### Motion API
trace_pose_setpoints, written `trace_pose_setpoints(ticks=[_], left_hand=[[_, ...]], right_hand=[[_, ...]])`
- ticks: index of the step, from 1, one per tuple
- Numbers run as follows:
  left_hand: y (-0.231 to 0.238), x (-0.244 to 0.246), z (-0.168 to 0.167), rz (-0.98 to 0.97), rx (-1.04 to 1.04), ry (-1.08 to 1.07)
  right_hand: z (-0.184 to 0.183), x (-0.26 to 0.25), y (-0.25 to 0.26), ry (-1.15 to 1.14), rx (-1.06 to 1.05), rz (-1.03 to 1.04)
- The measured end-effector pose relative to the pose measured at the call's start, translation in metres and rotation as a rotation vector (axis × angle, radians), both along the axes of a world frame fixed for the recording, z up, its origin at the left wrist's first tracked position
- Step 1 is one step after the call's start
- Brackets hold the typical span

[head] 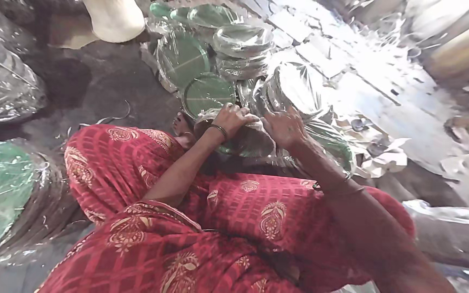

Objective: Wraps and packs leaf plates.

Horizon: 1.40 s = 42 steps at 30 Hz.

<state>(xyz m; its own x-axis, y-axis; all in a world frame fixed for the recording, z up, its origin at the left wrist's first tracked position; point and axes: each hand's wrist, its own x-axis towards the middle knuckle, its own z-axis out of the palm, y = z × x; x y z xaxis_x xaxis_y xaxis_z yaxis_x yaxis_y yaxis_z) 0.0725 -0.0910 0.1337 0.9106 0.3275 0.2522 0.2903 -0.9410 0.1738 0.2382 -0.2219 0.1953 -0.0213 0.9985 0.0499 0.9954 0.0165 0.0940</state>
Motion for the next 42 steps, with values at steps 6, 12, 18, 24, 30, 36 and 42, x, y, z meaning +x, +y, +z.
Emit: trace_pose_setpoints(ticks=[6,12,18,24,30,36,42], left_hand=[[0.001,-0.006,0.007,-0.045,0.016,-0.006],[-0.006,-0.002,0.001,-0.011,0.068,-0.04],[-0.018,0.008,-0.018,0.036,0.088,0.014],[-0.021,0.011,-0.041,-0.015,0.033,0.079],[-0.028,0.012,-0.068,-0.036,0.017,0.033],[-0.038,0.012,-0.083,-0.094,-0.032,-0.266],[-0.048,0.022,-0.073,0.022,-0.224,-0.284]], right_hand=[[-0.021,0.012,0.007,0.246,-0.015,-0.166],[-0.015,0.001,0.004,0.565,-0.243,-0.411],[-0.064,0.022,-0.02,1.041,-0.195,-0.589],[-0.024,-0.012,-0.02,1.201,-0.38,-0.877],[-0.078,0.013,-0.026,1.26,-0.191,-0.746],[-0.032,-0.011,-0.043,1.266,-0.237,-0.806],[-0.046,0.002,-0.046,1.382,-0.203,-0.732]])
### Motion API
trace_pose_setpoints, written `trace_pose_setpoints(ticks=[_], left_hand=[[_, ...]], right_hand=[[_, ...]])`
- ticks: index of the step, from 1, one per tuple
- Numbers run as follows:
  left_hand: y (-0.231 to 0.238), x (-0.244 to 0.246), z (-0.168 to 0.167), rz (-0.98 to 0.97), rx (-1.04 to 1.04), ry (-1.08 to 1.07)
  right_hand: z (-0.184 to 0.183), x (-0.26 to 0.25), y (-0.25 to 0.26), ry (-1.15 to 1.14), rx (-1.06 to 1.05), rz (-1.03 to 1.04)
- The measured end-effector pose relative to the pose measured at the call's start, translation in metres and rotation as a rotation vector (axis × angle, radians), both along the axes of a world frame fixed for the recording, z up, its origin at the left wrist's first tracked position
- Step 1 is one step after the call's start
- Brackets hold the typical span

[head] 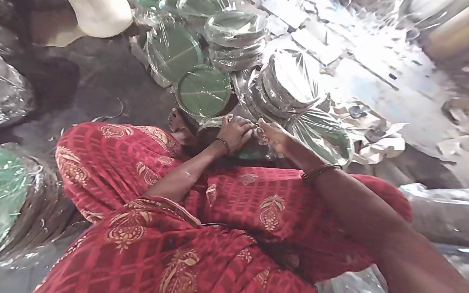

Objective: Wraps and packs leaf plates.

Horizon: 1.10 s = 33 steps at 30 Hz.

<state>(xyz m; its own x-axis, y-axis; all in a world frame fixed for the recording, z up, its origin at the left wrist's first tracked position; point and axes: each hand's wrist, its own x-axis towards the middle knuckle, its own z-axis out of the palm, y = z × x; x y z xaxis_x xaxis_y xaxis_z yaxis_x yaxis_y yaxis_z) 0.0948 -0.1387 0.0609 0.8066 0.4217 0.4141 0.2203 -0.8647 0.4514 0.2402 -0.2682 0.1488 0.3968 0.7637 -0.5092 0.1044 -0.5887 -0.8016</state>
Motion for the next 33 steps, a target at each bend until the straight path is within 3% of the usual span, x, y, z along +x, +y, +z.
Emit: trace_pose_setpoints(ticks=[3,7,10,15,17,22,26,30,33], left_hand=[[-0.004,0.009,0.013,0.084,-0.135,0.123],[0.0,0.017,0.026,0.119,-0.27,0.233],[0.009,0.017,0.038,0.059,-0.354,0.306],[0.022,0.015,0.044,-0.07,-0.397,0.319],[0.02,0.016,0.046,-0.09,-0.39,0.316],[0.005,0.025,0.039,-0.021,-0.312,0.32],[-0.005,0.03,0.029,0.045,-0.272,0.263],[-0.011,0.03,0.027,0.037,-0.267,0.251],[-0.01,0.029,0.026,0.021,-0.281,0.223]], right_hand=[[-0.031,0.023,0.017,0.111,0.103,0.063],[-0.005,0.012,0.002,0.079,0.065,0.132],[-0.024,0.031,0.016,0.139,0.08,0.229],[-0.015,0.03,0.013,0.088,0.038,0.334],[0.0,0.025,0.011,-0.057,-0.007,0.414],[0.019,0.008,0.021,-0.713,-0.275,0.448],[-0.021,0.016,0.002,-1.103,0.001,0.517],[0.008,0.004,0.022,-1.16,-0.024,0.703],[-0.009,0.016,0.021,-1.109,0.134,0.582]])
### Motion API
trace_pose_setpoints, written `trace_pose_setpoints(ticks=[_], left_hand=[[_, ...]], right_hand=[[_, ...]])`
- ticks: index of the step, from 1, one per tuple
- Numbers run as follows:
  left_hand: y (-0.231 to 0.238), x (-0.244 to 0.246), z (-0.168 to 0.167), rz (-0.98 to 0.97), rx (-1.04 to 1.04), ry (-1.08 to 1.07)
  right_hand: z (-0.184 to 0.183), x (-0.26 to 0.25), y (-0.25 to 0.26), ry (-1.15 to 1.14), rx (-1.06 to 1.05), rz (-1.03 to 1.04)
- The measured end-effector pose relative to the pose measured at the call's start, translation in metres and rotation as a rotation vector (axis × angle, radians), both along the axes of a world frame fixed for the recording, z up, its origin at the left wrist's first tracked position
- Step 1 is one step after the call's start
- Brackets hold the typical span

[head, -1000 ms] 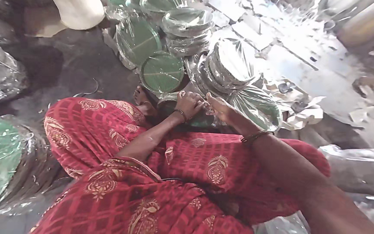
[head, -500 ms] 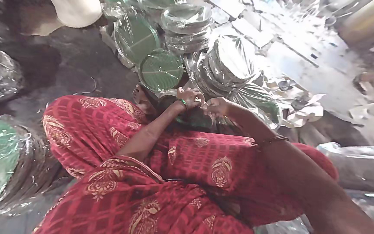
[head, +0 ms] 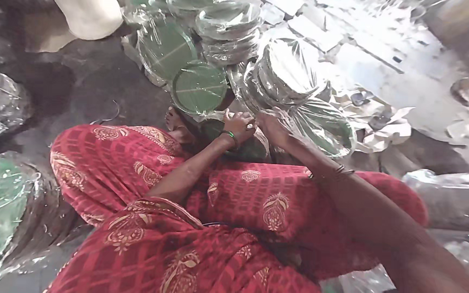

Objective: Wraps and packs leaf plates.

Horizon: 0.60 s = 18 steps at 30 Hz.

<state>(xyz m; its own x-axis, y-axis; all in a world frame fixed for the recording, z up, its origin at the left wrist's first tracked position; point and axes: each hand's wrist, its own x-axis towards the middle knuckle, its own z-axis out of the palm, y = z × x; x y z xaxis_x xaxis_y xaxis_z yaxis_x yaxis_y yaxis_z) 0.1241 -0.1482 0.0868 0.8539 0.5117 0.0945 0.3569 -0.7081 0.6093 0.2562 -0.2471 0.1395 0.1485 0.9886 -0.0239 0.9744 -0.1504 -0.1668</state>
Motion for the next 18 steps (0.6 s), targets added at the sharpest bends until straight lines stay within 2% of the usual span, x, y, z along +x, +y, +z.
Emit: trace_pose_setpoints(ticks=[3,6,11,15,18], left_hand=[[0.006,-0.003,0.001,-0.001,-0.037,-0.017],[0.01,-0.006,0.001,0.0,-0.056,-0.037],[0.017,-0.01,-0.001,0.093,-0.051,-0.044],[0.023,-0.013,0.0,0.129,-0.053,-0.041],[0.025,-0.014,0.001,0.087,-0.054,-0.035]], right_hand=[[0.009,-0.002,-0.017,0.345,0.044,-0.079],[-0.01,0.014,-0.031,0.502,0.142,-0.008],[0.006,0.001,-0.024,0.346,0.012,-0.007],[-0.011,0.008,-0.011,0.277,0.04,0.087],[-0.008,0.005,-0.003,0.275,0.067,0.19]])
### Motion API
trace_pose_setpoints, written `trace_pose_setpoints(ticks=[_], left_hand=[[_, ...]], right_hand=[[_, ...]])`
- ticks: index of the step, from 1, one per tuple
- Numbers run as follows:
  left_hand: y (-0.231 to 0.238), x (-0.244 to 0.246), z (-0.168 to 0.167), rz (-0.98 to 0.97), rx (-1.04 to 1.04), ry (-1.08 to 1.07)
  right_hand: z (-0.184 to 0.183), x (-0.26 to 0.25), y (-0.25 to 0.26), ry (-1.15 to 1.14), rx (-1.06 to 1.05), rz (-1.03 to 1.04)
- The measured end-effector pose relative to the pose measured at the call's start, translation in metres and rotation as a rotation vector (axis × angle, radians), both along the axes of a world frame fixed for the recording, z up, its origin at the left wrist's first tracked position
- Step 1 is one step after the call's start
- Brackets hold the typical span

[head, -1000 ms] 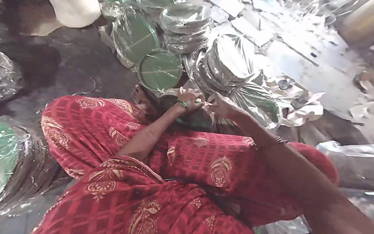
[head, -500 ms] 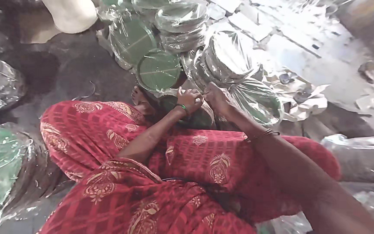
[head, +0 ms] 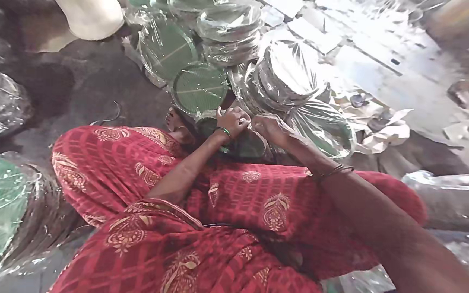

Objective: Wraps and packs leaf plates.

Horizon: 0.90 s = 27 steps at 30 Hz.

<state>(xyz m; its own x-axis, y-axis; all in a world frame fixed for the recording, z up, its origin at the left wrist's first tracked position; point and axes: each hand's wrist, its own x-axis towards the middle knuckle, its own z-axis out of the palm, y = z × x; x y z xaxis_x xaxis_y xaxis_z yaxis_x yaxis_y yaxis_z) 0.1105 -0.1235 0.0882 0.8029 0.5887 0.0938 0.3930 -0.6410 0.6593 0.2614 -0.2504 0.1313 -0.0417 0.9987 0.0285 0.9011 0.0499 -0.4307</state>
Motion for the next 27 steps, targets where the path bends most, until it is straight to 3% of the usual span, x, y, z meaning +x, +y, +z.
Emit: trace_pose_setpoints(ticks=[3,6,14,24,27], left_hand=[[-0.001,0.001,0.003,-0.072,-0.009,0.034],[-0.002,0.001,0.0,-0.115,0.017,0.033],[-0.007,0.001,-0.008,-0.173,0.038,-0.019],[-0.014,-0.001,-0.007,-0.095,0.037,-0.015],[-0.008,-0.004,-0.002,-0.13,-0.013,-0.015]], right_hand=[[0.001,-0.004,0.005,-0.004,0.105,0.113],[0.004,-0.009,0.002,0.017,0.143,0.074],[0.005,-0.006,0.008,0.163,0.047,-0.001],[-0.02,0.004,0.03,0.192,0.056,0.023],[0.005,-0.007,0.026,0.086,-0.019,0.056]])
